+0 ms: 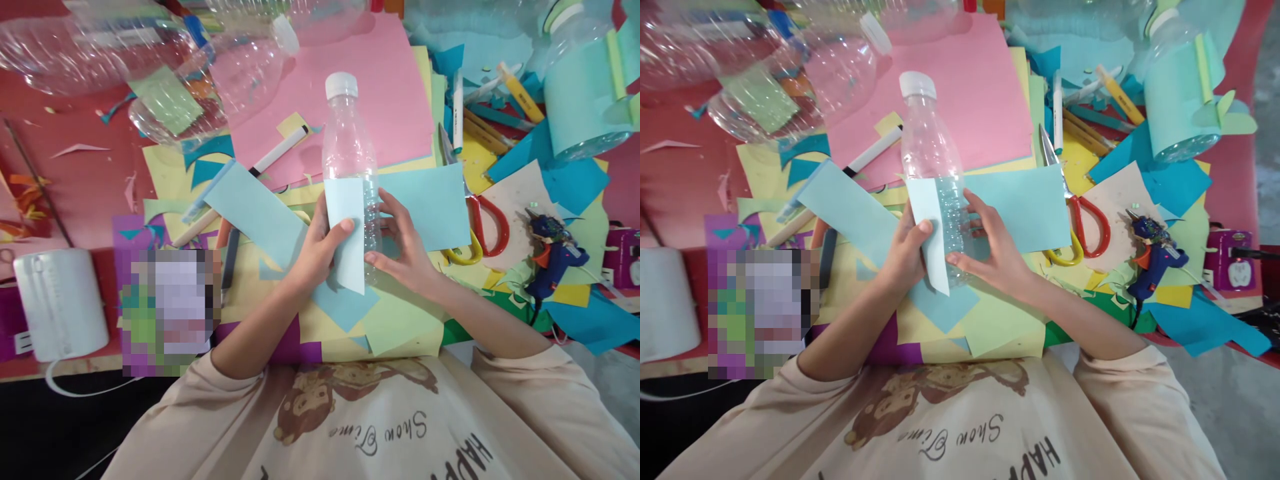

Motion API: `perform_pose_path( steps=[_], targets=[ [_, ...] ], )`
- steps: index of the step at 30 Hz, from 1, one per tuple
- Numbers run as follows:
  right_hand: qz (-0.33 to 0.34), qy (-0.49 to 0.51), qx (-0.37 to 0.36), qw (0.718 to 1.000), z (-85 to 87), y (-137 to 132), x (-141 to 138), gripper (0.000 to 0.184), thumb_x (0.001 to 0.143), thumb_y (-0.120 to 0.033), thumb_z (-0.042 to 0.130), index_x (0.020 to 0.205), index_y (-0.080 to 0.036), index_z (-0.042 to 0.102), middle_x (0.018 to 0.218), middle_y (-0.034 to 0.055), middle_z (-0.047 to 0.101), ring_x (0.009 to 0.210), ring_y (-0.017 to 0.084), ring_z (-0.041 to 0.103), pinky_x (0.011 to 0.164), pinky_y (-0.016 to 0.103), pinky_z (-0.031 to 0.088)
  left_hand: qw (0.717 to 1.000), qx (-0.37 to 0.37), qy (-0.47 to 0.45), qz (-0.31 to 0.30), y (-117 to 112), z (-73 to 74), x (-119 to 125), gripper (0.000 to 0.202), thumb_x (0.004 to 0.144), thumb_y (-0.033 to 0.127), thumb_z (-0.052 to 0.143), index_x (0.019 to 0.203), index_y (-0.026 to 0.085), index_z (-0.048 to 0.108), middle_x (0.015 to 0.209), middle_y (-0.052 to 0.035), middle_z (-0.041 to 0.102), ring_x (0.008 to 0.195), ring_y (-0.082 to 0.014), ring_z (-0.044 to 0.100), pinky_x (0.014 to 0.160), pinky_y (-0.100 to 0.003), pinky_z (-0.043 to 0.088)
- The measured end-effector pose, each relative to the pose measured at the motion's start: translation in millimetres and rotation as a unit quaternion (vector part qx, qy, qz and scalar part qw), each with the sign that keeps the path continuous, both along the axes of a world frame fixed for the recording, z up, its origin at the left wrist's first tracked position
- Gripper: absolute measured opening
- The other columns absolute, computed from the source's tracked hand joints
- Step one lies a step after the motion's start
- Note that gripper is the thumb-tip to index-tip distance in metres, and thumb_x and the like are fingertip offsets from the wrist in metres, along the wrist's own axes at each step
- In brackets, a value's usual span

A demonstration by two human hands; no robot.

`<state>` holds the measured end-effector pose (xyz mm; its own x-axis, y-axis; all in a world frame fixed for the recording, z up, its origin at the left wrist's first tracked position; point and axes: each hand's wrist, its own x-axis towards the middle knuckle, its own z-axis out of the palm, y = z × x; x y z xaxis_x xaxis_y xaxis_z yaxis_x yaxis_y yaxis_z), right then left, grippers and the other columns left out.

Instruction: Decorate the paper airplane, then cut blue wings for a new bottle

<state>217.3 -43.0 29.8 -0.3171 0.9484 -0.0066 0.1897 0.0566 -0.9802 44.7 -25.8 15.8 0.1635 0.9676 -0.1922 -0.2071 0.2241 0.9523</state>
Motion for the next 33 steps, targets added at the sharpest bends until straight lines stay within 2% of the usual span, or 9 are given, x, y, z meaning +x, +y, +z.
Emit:
perform_pose_path(
  steps=[4,7,10,14,18,23,26,33],
  targets=[
    [0.009,-0.019,0.022,1.000,4.1,1.7,1.0,0.069,0.088,-0.058,0.051,0.148,-0.034,0.026,0.133,0.0078,0.048,0.118,0.026,0.052,0.097,0.046,0.048,1.000,-0.007,0.001,0.000,0.5,0.0,-0.1,0.059,0.077,0.061,0.063,0.124,0.027,0.050,0.122,-0.0063,0.059,0.115,-0.0275,0.056,0.093,-0.039,0.051],
    [0.004,-0.031,0.020,0.999,5.0,2.4,-0.2,0.074,0.085,-0.063,0.052,0.147,-0.032,0.027,0.136,0.0086,0.048,0.123,0.027,0.049,0.100,0.048,0.046,1.000,-0.024,-0.004,-0.004,1.3,0.8,1.0,0.060,0.076,0.062,0.063,0.124,0.028,0.050,0.120,-0.0067,0.059,0.112,-0.0274,0.058,0.089,-0.039,0.053],
    [0.000,-0.030,0.012,0.999,3.0,1.1,-2.5,0.081,0.081,-0.061,0.058,0.148,-0.030,0.023,0.140,0.0102,0.044,0.117,0.027,0.052,0.093,0.046,0.051,0.999,-0.034,-0.014,-0.010,1.5,1.6,2.4,0.063,0.075,0.063,0.065,0.124,0.028,0.048,0.120,-0.0073,0.059,0.108,-0.0271,0.060,0.084,-0.039,0.055],
    [-0.007,-0.034,-0.002,0.999,1.9,-0.8,-4.1,0.078,0.083,-0.051,0.062,0.148,-0.031,0.023,0.136,0.0099,0.046,0.101,0.022,0.056,0.082,0.042,0.053,0.999,-0.038,-0.025,-0.008,1.3,2.3,3.4,0.065,0.074,0.063,0.064,0.126,0.028,0.046,0.119,-0.0073,0.058,0.105,-0.0266,0.062,0.082,-0.039,0.056],
    [-0.004,-0.045,-0.012,0.999,4.0,-0.8,-3.3,0.078,0.084,-0.049,0.062,0.149,-0.033,0.023,0.136,0.0090,0.048,0.101,0.022,0.057,0.080,0.041,0.054,0.999,-0.031,-0.017,-0.002,1.2,1.1,2.9,0.065,0.075,0.063,0.063,0.127,0.029,0.047,0.122,-0.0070,0.058,0.112,-0.0278,0.059,0.087,-0.040,0.055],
    [-0.004,-0.038,-0.010,0.999,4.5,-0.5,-1.8,0.075,0.086,-0.048,0.059,0.149,-0.032,0.023,0.137,0.0086,0.049,0.103,0.022,0.057,0.082,0.042,0.054,0.998,-0.021,-0.065,-0.015,0.8,-1.9,1.0,0.051,0.084,0.056,0.056,0.128,0.031,0.049,0.127,-0.0056,0.057,0.116,-0.0274,0.057,0.095,-0.044,0.051],
    [0.000,-0.024,-0.017,1.000,3.6,-0.1,-1.7,0.073,0.088,-0.048,0.055,0.150,-0.030,0.023,0.139,0.0097,0.048,0.106,0.022,0.057,0.085,0.042,0.055,0.999,-0.012,-0.028,-0.016,0.3,-1.7,1.0,0.056,0.081,0.054,0.061,0.131,0.031,0.047,0.127,-0.0054,0.057,0.118,-0.0279,0.055,0.097,-0.043,0.050],
    [0.009,-0.006,-0.016,1.000,0.6,0.7,-0.8,0.079,0.084,-0.060,0.054,0.151,-0.033,0.024,0.141,0.0095,0.046,0.106,0.024,0.058,0.087,0.044,0.055,1.000,0.001,0.023,-0.008,-0.1,-0.7,2.3,0.061,0.080,0.060,0.060,0.132,0.030,0.045,0.127,-0.0053,0.057,0.120,-0.0276,0.054,0.098,-0.039,0.049]
  ],
)
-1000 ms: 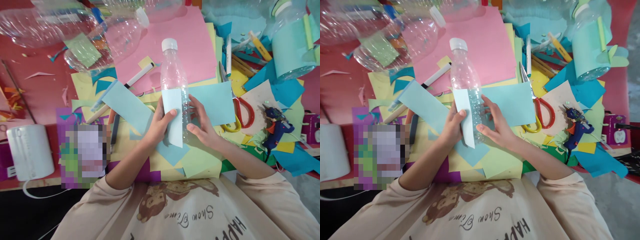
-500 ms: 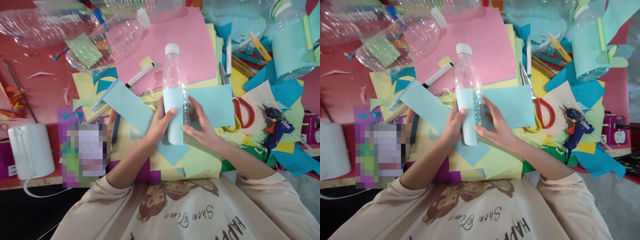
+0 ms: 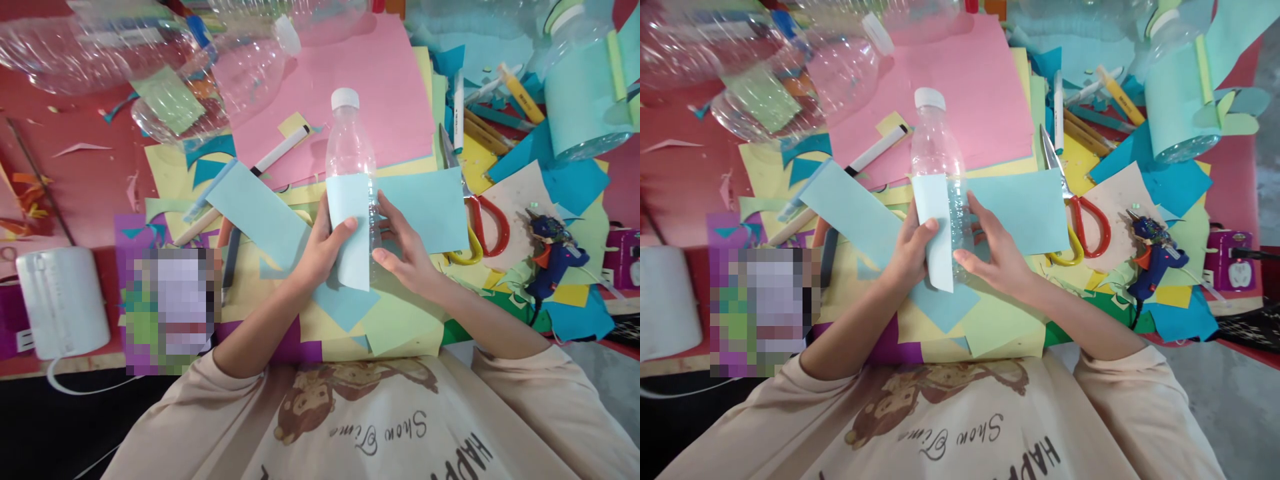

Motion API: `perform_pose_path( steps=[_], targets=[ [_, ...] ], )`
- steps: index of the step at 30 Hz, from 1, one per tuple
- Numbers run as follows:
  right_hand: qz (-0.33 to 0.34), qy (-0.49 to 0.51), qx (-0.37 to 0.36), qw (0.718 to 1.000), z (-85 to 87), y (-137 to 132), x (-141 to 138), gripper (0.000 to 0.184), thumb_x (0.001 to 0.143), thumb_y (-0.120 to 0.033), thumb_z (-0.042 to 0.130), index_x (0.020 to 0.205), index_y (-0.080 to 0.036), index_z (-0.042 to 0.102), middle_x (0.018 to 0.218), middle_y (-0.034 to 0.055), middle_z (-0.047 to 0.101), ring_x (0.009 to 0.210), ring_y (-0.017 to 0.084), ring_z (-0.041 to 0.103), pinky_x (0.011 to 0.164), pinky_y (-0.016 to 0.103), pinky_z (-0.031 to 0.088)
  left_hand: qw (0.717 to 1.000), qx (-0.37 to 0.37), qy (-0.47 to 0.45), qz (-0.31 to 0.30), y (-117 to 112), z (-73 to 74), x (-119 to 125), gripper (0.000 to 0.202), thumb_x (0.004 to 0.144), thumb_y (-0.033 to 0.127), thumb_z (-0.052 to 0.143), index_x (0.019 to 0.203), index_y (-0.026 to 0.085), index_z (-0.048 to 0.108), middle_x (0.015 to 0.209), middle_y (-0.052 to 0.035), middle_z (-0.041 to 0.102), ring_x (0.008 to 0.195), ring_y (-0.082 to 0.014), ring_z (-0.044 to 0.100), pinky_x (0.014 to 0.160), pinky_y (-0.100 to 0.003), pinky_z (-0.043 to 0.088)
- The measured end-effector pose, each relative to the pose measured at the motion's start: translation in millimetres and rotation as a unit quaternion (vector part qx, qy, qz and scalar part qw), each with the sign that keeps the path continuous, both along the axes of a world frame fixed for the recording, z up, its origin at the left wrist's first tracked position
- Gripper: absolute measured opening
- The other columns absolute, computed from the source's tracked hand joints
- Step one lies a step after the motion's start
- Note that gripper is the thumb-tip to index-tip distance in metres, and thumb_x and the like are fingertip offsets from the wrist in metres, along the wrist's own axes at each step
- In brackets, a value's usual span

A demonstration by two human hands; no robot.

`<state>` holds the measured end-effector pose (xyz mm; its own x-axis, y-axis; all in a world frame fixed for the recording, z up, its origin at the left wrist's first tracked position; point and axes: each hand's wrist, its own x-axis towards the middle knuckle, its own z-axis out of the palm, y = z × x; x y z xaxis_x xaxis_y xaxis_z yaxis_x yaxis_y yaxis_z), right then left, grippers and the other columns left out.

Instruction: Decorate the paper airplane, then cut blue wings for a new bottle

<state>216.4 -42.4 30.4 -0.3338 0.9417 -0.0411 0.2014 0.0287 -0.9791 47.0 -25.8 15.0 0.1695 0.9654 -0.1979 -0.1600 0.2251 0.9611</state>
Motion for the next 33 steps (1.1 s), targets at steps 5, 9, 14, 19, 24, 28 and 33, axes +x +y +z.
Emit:
perform_pose_path(
  steps=[5,9,14,19,24,28,33],
  targets=[
    [-0.016,-0.011,0.005,1.000,0.8,-0.8,-0.9,0.082,0.081,-0.056,0.062,0.150,-0.030,0.026,0.140,0.0097,0.049,0.102,0.023,0.059,0.082,0.042,0.056,1.000,-0.006,-0.002,-0.003,0.1,0.6,0.5,0.061,0.080,0.061,0.059,0.131,0.029,0.045,0.125,-0.0061,0.057,0.115,-0.0270,0.056,0.094,-0.039,0.051],
    [-0.023,-0.020,0.004,1.000,1.9,-1.6,-1.8,0.076,0.084,-0.048,0.062,0.149,-0.031,0.027,0.139,0.0085,0.049,0.102,0.021,0.059,0.081,0.039,0.056,1.000,-0.002,-0.007,0.001,-0.1,1.4,1.0,0.062,0.079,0.062,0.061,0.129,0.029,0.046,0.124,-0.0064,0.057,0.115,-0.0274,0.056,0.093,-0.039,0.052],
    [-0.020,-0.025,0.025,0.999,2.0,-0.7,-0.7,0.071,0.086,-0.045,0.059,0.149,-0.034,0.028,0.133,0.0079,0.050,0.100,0.021,0.058,0.081,0.039,0.057,1.000,-0.010,-0.006,0.000,-1.2,1.2,0.6,0.062,0.080,0.063,0.059,0.130,0.029,0.045,0.123,-0.0067,0.057,0.113,-0.0271,0.057,0.090,-0.038,0.053],
    [-0.009,-0.019,0.048,0.999,0.3,-0.5,-0.2,0.070,0.088,-0.042,0.059,0.149,-0.039,0.027,0.131,0.0069,0.044,0.099,0.018,0.057,0.085,0.038,0.058,1.000,-0.026,-0.015,0.005,-0.6,0.6,-0.2,0.063,0.078,0.059,0.063,0.130,0.028,0.046,0.124,-0.0072,0.057,0.115,-0.0280,0.056,0.091,-0.039,0.053],
    [0.002,-0.026,0.061,0.998,-1.1,0.4,-0.2,0.069,0.090,-0.044,0.054,0.151,-0.040,0.022,0.131,0.0080,0.041,0.101,0.019,0.055,0.084,0.038,0.059,0.999,-0.036,-0.034,0.003,0.9,-2.8,-1.1,0.066,0.074,0.060,0.065,0.129,0.028,0.046,0.127,-0.0076,0.056,0.117,-0.0298,0.057,0.090,-0.041,0.054],
    [0.010,-0.033,0.067,0.997,-1.4,1.3,0.5,0.069,0.091,-0.043,0.053,0.151,-0.041,0.020,0.132,0.0077,0.040,0.103,0.019,0.055,0.085,0.037,0.059,0.999,-0.028,-0.023,-0.007,1.1,-2.0,-1.2,0.065,0.075,0.057,0.065,0.130,0.028,0.045,0.125,-0.0074,0.059,0.115,-0.0295,0.059,0.090,-0.042,0.055],
    [0.016,-0.030,0.082,0.996,-1.5,-0.8,-0.8,0.078,0.090,-0.042,0.055,0.152,-0.042,0.007,0.137,0.0083,0.037,0.101,0.018,0.057,0.084,0.037,0.060,0.998,-0.042,-0.049,-0.006,0.7,3.7,-1.3,0.064,0.071,0.056,0.070,0.124,0.025,0.050,0.118,-0.0077,0.064,0.104,-0.0284,0.065,0.079,-0.038,0.058]
  ],
)
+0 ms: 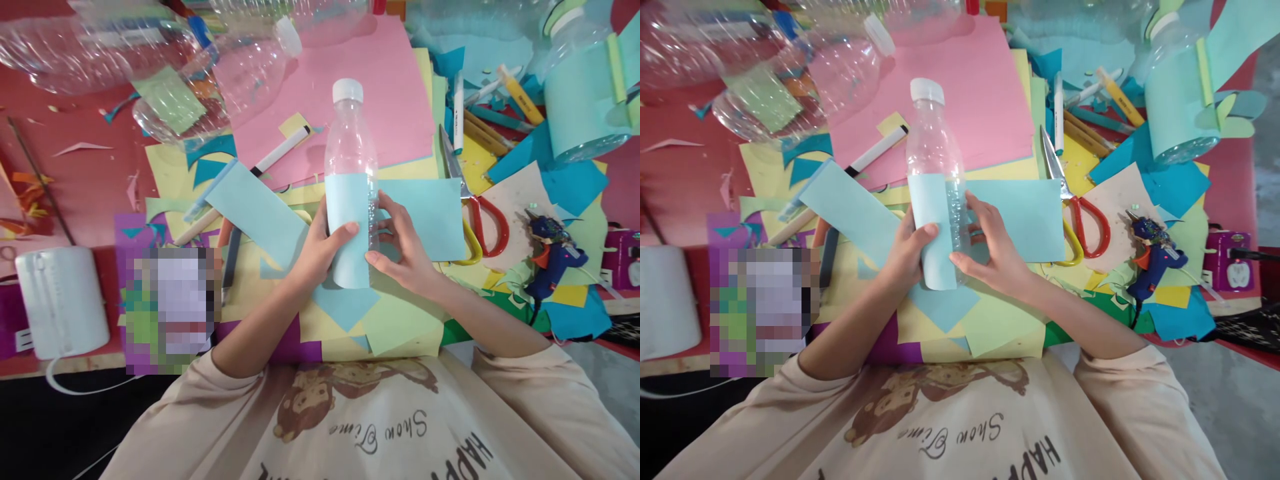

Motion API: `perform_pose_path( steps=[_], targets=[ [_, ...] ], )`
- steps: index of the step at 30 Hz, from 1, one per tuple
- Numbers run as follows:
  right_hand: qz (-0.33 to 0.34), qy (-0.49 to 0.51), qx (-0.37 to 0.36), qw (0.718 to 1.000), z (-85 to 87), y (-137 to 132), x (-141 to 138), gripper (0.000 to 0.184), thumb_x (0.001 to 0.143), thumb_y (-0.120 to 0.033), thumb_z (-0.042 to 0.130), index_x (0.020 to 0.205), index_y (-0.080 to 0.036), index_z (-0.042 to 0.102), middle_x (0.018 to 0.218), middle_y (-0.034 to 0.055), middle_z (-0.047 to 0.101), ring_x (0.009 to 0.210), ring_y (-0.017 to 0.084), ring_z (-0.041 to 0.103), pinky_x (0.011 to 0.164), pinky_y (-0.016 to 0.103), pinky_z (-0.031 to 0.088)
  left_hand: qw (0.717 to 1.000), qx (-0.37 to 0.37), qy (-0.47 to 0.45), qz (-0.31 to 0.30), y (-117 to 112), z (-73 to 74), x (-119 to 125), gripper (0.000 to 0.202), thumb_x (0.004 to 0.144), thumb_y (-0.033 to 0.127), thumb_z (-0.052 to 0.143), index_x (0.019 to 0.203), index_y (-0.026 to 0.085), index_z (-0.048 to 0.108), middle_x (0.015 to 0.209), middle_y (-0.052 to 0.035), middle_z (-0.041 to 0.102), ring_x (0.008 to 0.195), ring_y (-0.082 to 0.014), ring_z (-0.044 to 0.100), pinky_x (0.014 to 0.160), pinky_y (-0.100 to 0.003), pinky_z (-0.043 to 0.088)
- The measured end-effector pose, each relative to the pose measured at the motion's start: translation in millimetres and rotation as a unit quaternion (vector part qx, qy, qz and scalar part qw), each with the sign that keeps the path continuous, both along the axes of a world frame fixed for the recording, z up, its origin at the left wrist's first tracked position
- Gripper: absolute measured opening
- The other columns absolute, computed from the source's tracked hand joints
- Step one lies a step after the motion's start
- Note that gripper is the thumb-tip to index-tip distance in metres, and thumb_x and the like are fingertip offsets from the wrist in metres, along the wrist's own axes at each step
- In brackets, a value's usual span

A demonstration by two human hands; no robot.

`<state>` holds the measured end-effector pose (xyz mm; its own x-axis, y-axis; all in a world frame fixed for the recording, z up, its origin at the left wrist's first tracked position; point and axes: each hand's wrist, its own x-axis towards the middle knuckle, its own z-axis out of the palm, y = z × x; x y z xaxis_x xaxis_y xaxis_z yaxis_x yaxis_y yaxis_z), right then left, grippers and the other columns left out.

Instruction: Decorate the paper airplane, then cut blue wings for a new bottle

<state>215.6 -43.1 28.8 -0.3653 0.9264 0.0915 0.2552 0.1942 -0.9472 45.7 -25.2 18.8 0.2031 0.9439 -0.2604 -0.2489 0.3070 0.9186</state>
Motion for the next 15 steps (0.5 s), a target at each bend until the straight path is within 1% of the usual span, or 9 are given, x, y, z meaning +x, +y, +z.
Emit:
perform_pose_path(
  steps=[2,3,4,6,7,9,12,15],
  targets=[
    [0.003,-0.012,0.021,1.000,1.4,-1.2,-0.6,0.082,0.091,-0.041,0.054,0.151,-0.046,-0.001,0.140,0.0080,0.033,0.100,0.018,0.057,0.082,0.037,0.061,1.000,-0.025,-0.011,0.012,0.3,1.5,-0.1,0.064,0.068,0.056,0.071,0.119,0.023,0.053,0.108,-0.0072,0.067,0.095,-0.0271,0.068,0.072,-0.036,0.058],
    [0.010,-0.028,0.037,0.999,2.5,-1.5,-0.7,0.080,0.092,-0.040,0.052,0.150,-0.049,-0.001,0.142,0.0071,0.030,0.099,0.017,0.057,0.082,0.037,0.061,0.999,-0.034,-0.014,0.021,0.6,1.7,-0.3,0.063,0.066,0.056,0.072,0.116,0.022,0.054,0.103,-0.0065,0.068,0.090,-0.0263,0.068,0.069,-0.035,0.058],
    [0.019,-0.049,0.053,0.997,3.7,-1.7,-0.5,0.074,0.094,-0.038,0.049,0.150,-0.051,0.003,0.143,0.0060,0.028,0.098,0.017,0.057,0.083,0.038,0.060,0.999,-0.038,-0.017,0.029,0.9,1.8,-0.5,0.062,0.065,0.055,0.074,0.114,0.022,0.055,0.099,-0.0057,0.069,0.088,-0.0254,0.069,0.068,-0.034,0.057],
    [0.033,-0.088,0.077,0.993,6.3,-1.7,0.1,0.061,0.097,-0.036,0.044,0.147,-0.054,0.015,0.145,0.0041,0.026,0.096,0.016,0.058,0.087,0.042,0.059,0.998,-0.038,-0.029,0.035,1.2,1.0,-1.4,0.059,0.064,0.051,0.075,0.113,0.022,0.057,0.096,-0.0045,0.070,0.086,-0.0244,0.069,0.068,-0.033,0.057],
    [0.035,-0.099,0.082,0.991,7.3,-1.6,0.5,0.057,0.097,-0.036,0.043,0.146,-0.054,0.020,0.146,0.0038,0.026,0.095,0.016,0.058,0.090,0.044,0.058,0.998,-0.036,-0.035,0.032,1.2,0.4,-1.9,0.058,0.065,0.050,0.074,0.113,0.022,0.058,0.097,-0.0043,0.070,0.086,-0.0242,0.070,0.069,-0.033,0.057],
    [0.034,-0.101,0.087,0.990,8.2,-1.4,1.2,0.055,0.097,-0.036,0.043,0.146,-0.052,0.024,0.147,0.0041,0.026,0.097,0.016,0.058,0.092,0.045,0.057,0.998,-0.030,-0.046,0.023,0.7,-0.7,-3.1,0.056,0.067,0.047,0.074,0.114,0.023,0.058,0.100,-0.0045,0.071,0.089,-0.0246,0.070,0.072,-0.034,0.058],
    [0.033,-0.084,0.087,0.992,6.9,-1.3,2.0,0.057,0.097,-0.035,0.045,0.147,-0.052,0.023,0.149,0.0035,0.026,0.105,0.018,0.058,0.092,0.043,0.057,0.997,-0.026,-0.059,0.031,0.0,-1.0,-3.9,0.052,0.070,0.050,0.071,0.112,0.021,0.059,0.103,-0.0056,0.071,0.096,-0.0267,0.069,0.079,-0.036,0.058],
    [0.035,-0.066,0.090,0.993,4.7,-1.0,2.6,0.059,0.097,-0.033,0.045,0.148,-0.051,0.022,0.151,0.0027,0.027,0.116,0.020,0.055,0.090,0.040,0.058,0.995,-0.036,-0.079,0.046,1.2,0.8,-3.6,0.049,0.073,0.056,0.065,0.107,0.020,0.061,0.101,-0.0066,0.072,0.102,-0.0289,0.068,0.084,-0.039,0.058]
  ],
)
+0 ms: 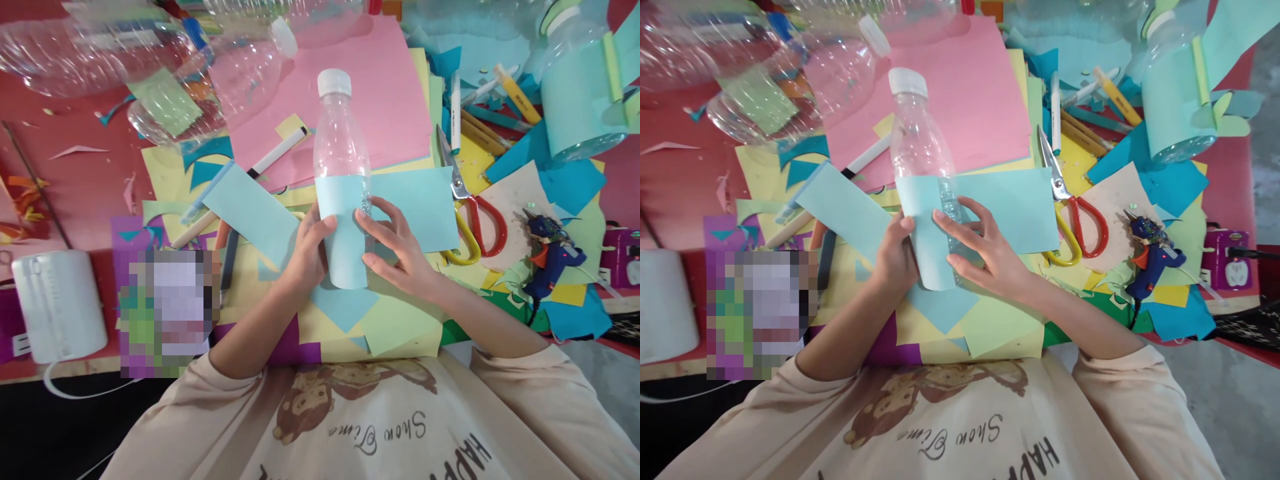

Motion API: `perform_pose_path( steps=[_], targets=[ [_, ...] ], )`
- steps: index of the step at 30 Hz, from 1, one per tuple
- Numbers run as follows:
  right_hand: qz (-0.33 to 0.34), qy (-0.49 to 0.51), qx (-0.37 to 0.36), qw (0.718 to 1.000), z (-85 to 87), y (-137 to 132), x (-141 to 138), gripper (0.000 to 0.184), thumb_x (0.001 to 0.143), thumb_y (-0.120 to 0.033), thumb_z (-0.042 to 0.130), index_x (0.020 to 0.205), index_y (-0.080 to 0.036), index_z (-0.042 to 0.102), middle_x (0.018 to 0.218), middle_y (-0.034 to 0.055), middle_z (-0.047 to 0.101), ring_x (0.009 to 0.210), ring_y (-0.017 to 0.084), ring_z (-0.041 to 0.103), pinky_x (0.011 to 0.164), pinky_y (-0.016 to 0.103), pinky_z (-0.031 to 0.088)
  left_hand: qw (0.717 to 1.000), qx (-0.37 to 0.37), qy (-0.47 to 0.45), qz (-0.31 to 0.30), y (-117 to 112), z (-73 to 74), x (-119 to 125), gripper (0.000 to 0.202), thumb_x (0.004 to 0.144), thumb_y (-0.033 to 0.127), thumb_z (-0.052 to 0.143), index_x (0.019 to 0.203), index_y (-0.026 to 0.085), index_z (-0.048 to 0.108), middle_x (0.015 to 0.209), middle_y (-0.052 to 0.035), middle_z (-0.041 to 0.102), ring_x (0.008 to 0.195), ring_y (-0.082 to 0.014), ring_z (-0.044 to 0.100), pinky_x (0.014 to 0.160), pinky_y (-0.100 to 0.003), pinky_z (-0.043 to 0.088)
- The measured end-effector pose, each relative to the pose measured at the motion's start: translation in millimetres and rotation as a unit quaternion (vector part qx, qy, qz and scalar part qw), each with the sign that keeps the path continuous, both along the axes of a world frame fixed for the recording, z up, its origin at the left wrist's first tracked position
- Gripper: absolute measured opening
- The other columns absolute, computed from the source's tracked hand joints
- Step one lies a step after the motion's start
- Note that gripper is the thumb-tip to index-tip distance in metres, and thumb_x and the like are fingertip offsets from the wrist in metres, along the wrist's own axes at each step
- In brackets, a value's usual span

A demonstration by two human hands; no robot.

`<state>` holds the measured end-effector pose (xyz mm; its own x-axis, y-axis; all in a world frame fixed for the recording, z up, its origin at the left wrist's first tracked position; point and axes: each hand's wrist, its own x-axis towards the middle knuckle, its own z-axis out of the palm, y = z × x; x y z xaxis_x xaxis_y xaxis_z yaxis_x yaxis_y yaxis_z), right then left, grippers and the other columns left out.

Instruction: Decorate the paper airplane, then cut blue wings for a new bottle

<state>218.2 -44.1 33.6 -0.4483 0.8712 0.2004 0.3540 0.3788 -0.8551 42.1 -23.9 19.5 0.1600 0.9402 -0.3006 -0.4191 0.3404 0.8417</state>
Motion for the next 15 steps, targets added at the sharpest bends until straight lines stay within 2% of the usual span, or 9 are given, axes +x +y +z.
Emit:
perform_pose_path(
  steps=[3,7,9,12,15],
  targets=[
    [0.002,0.001,0.011,1.000,-0.3,1.2,1.1,0.058,0.097,-0.033,0.045,0.149,-0.049,0.022,0.152,0.0036,0.028,0.127,0.024,0.050,0.090,0.041,0.059,1.000,-0.014,-0.020,-0.019,2.4,2.2,0.2,0.052,0.072,0.057,0.065,0.108,0.020,0.060,0.101,-0.0074,0.072,0.104,-0.0304,0.068,0.087,-0.041,0.057],
    [-0.011,0.008,0.029,0.999,1.5,4.3,3.1,0.059,0.096,-0.036,0.049,0.147,-0.050,0.025,0.156,0.0015,0.023,0.124,0.023,0.054,0.085,0.039,0.062,0.999,-0.010,-0.036,-0.038,4.6,4.3,-0.6,0.054,0.073,0.057,0.066,0.113,0.021,0.059,0.104,-0.0071,0.072,0.106,-0.0307,0.067,0.088,-0.042,0.057],
    [-0.026,0.005,0.061,0.998,1.9,6.6,3.7,0.061,0.094,-0.035,0.053,0.147,-0.049,0.026,0.158,-0.0006,0.021,0.129,0.024,0.050,0.084,0.037,0.062,0.999,0.000,-0.036,-0.041,4.9,5.6,-0.9,0.054,0.074,0.056,0.067,0.115,0.023,0.058,0.107,-0.0066,0.071,0.108,-0.0307,0.066,0.089,-0.042,0.057],
    [-0.033,-0.025,0.153,0.987,1.5,10.1,4.1,0.064,0.095,-0.033,0.052,0.151,-0.042,0.022,0.158,0.0012,0.028,0.139,0.026,0.041,0.097,0.042,0.056,0.999,0.006,-0.027,-0.041,4.8,7.2,-0.8,0.056,0.073,0.057,0.069,0.116,0.022,0.059,0.108,-0.0070,0.071,0.109,-0.0319,0.065,0.090,-0.042,0.057],
    [-0.029,-0.075,0.215,0.973,1.2,12.4,4.8,0.066,0.097,-0.036,0.047,0.155,-0.031,0.017,0.152,0.0063,0.042,0.140,0.027,0.040,0.110,0.049,0.044,0.999,0.002,-0.021,-0.042,4.4,6.9,-0.1,0.057,0.072,0.059,0.068,0.114,0.020,0.061,0.107,-0.0082,0.071,0.111,-0.0331,0.064,0.092,-0.043,0.056]
  ],
)
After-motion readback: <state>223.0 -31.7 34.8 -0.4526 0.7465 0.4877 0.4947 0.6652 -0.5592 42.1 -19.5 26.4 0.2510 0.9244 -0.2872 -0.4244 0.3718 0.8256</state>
